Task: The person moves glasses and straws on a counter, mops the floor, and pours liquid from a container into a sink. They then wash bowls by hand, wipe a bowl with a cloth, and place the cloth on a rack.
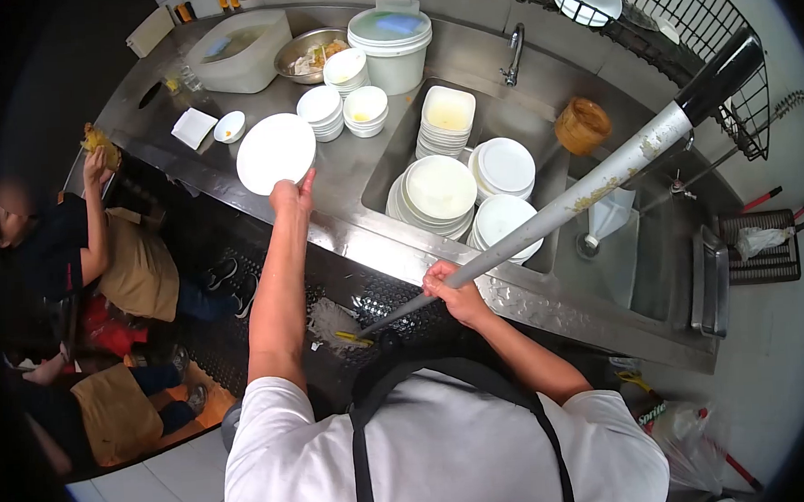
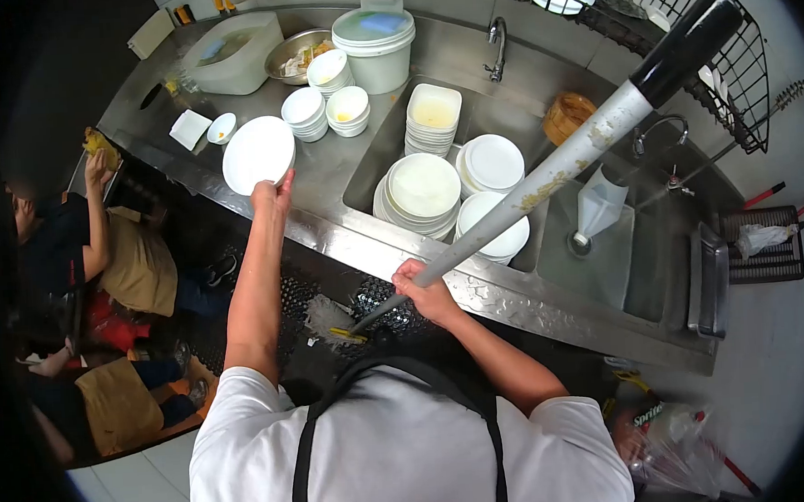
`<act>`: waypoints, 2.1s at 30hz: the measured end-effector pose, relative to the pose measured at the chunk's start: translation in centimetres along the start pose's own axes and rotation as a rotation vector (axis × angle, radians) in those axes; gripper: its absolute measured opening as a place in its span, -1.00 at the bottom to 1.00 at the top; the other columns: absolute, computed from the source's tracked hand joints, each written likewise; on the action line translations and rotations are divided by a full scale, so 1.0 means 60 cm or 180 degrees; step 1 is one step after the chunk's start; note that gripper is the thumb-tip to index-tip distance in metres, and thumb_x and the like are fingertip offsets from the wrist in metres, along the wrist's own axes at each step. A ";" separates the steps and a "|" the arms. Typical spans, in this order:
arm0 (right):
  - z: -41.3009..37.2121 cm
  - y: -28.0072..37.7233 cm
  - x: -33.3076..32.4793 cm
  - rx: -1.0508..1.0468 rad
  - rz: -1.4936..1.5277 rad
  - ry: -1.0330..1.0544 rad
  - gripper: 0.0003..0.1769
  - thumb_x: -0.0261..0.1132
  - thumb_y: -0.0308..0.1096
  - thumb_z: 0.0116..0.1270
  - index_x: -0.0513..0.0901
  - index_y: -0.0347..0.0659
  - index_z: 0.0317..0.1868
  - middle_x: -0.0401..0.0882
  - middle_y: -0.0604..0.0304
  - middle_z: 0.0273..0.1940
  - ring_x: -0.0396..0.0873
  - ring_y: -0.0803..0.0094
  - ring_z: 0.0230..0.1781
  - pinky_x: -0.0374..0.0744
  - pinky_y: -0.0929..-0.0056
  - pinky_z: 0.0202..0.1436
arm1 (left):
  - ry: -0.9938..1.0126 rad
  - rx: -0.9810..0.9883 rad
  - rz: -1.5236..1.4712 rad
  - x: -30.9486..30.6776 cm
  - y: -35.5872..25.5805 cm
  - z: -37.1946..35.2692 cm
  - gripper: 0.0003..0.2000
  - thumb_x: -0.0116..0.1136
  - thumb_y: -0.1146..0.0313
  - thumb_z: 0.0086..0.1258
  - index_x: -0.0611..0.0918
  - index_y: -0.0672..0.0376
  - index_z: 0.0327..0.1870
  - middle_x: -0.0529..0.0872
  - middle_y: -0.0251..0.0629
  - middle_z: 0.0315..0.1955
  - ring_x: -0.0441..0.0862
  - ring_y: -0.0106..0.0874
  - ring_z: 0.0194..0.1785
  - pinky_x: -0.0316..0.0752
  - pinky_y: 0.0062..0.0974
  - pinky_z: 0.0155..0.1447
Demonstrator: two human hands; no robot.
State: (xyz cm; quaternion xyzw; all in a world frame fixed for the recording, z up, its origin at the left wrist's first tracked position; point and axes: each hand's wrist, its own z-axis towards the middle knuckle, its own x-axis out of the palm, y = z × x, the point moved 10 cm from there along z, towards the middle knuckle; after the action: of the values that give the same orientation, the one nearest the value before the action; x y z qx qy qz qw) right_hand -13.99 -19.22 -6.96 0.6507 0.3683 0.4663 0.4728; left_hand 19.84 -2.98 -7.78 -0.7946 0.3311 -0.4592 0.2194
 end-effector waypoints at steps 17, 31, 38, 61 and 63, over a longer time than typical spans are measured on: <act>0.014 -0.002 -0.008 0.0094 0.0120 -0.0039 -0.86 0.23 -0.33 0.42 0.48 -0.20 -0.25 0.53 0.26 -0.40 0.47 0.55 -0.34 0.42 0.55 -0.18 | -0.0441 -0.0497 -0.0214 -0.045 0.030 0.079 -0.50 -0.39 0.63 0.39 0.12 0.32 0.39 0.32 0.23 0.22 0.53 0.19 0.03 0.77 -0.20 -0.13; -0.005 0.004 -0.025 0.0047 -0.0024 -0.0169 -0.89 0.23 -0.36 0.42 0.50 -0.20 -0.24 0.51 0.32 -0.39 0.46 0.61 -0.36 0.42 0.61 -0.24 | -0.0810 -0.0209 -0.0187 -0.036 0.026 0.232 -0.59 -0.20 0.61 0.41 0.29 0.37 0.29 0.36 0.14 0.16 0.56 0.07 -0.05 0.80 -0.23 -0.25; -0.021 -0.001 -0.028 0.0154 -0.0087 -0.0233 -0.87 0.23 -0.34 0.42 0.50 -0.21 -0.22 0.51 0.32 -0.38 0.46 0.61 -0.35 0.43 0.61 -0.24 | -0.0745 -0.0269 -0.0370 -0.022 0.029 0.256 -0.59 -0.14 0.55 0.46 0.26 0.38 0.31 0.33 0.17 0.21 0.53 0.10 0.04 0.79 -0.22 -0.18; 0.049 0.034 0.244 -0.0510 -0.1003 0.1590 -0.26 0.43 -0.19 0.24 0.27 -0.31 0.30 0.45 0.06 0.02 0.48 0.34 0.05 0.47 0.40 0.14 | 0.0684 0.1750 0.3527 -0.246 0.102 -0.364 -0.77 0.15 0.41 0.31 0.56 0.21 -0.04 0.70 -0.16 -0.22 0.66 -0.37 -0.11 0.54 -0.33 -0.03; 0.019 0.051 0.270 -0.0888 -0.1468 0.1792 -0.07 0.44 -0.06 0.22 0.12 -0.21 0.44 0.38 -0.09 0.16 0.39 0.17 0.21 0.38 0.18 0.27 | -0.0067 0.2132 0.3103 -0.264 0.014 -0.421 -0.86 0.11 0.36 0.36 0.55 0.23 -0.19 0.70 -0.19 -0.38 0.64 -0.41 -0.29 0.52 -0.35 -0.21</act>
State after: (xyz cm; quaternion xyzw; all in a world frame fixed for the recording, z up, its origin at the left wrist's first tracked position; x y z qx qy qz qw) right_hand -8.02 -5.49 0.01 0.3269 0.5533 0.5537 0.5296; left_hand -8.26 6.85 -5.43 -0.4428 0.4928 -0.3770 0.6473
